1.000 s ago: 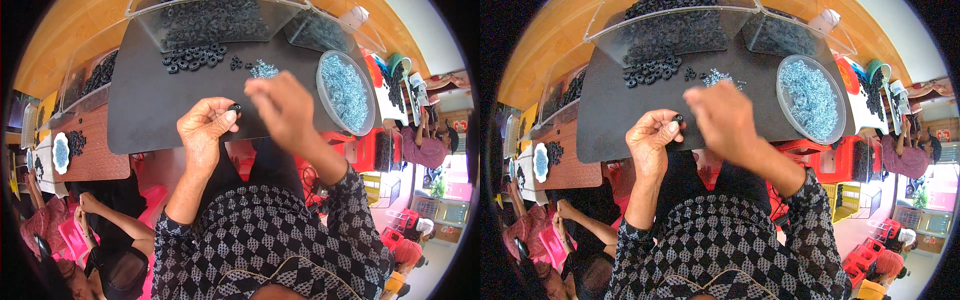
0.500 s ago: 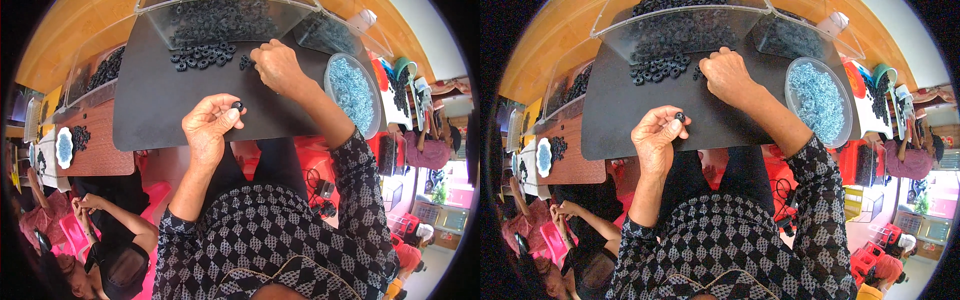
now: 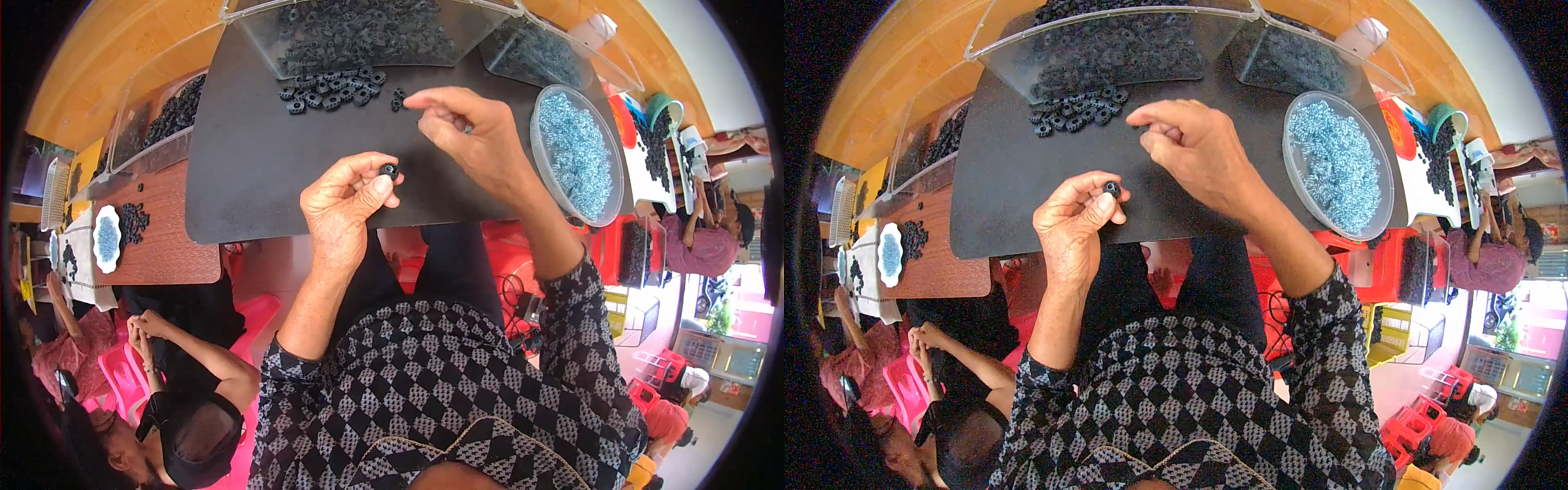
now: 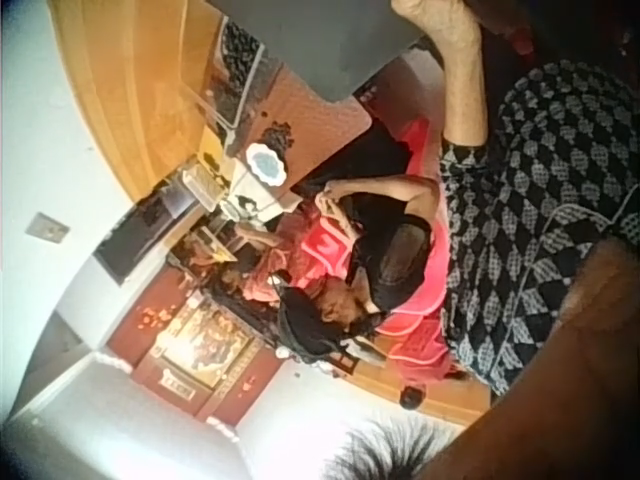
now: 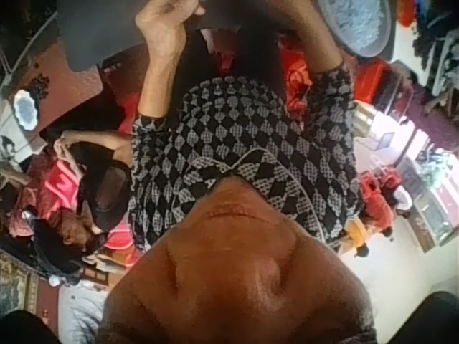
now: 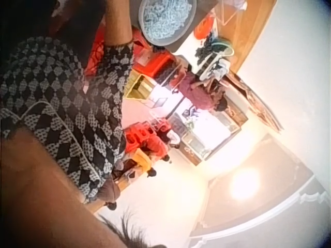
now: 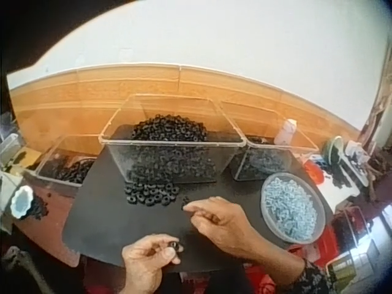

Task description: Manually assemble small plastic components by inserting tiny beads into designated slots.

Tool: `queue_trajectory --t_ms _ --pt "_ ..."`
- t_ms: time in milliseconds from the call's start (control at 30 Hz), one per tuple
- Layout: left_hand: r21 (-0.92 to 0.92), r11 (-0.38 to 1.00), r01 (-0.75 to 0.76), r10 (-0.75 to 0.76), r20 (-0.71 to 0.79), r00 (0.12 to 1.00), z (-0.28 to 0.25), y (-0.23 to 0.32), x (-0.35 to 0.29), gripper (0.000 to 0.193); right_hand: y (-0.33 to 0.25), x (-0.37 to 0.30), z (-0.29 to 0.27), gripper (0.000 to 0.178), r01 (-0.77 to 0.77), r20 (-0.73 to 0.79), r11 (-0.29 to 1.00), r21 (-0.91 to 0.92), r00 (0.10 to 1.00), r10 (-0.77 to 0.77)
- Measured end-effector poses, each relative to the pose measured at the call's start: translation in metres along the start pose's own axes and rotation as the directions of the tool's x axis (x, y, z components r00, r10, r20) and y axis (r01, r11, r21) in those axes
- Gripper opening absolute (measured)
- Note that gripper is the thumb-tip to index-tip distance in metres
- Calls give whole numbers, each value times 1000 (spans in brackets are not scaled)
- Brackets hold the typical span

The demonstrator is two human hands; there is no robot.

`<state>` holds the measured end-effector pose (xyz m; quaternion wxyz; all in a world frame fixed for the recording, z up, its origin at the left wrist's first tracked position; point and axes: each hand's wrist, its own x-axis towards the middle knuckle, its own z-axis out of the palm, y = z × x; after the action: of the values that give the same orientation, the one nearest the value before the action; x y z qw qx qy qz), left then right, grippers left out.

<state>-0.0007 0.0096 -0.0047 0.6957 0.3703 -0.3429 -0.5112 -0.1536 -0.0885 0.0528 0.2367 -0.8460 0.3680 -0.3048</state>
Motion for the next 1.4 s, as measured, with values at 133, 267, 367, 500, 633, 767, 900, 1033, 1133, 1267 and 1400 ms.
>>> queue_trajectory --t_ms 133,267,367,500,633,767,900,1033,1133,1267,1400 --pt "-26 999 42 -41 17 999 6 8 -2 19 -16 -19 0 15 -182 51 820 542 982 184" --pt "-28 997 77 -76 43 996 9 11 -9 18 -31 -30 1 15 -188 56 638 747 974 221" --pt "-2 998 60 -60 3 998 11 11 -11 18 -35 -35 9 15 -209 61 588 782 963 261" --pt "0 998 66 -66 17 998 12 10 -12 18 -27 -43 18 12 -126 -7 656 744 980 197" --pt "5 998 63 -63 15 998 11 9 -13 18 -23 -47 20 14 -65 -64 770 635 989 137" --pt "12 996 89 -89 2 996 12 10 -15 19 -26 -49 22 15 -37 -104 754 655 985 138" --pt "13 995 101 -101 22 995 11 9 -15 19 -23 -51 23 15 3 -133 765 644 985 108" --pt "-14 988 154 -154 18 988 13 12 -16 18 -20 -51 20 15 71 -155 860 505 988 10" --pt "-44 983 178 -178 13 984 12 12 -16 18 -22 -50 17 15 67 -131 871 486 991 -4" --pt "-22 979 201 -201 -4 980 13 14 -15 18 -21 -51 16 15 84 -136 891 446 990 -25" --pt "-39 981 189 -189 21 982 16 13 -17 18 -22 -56 17 13 -10 -101 841 541 992 76"
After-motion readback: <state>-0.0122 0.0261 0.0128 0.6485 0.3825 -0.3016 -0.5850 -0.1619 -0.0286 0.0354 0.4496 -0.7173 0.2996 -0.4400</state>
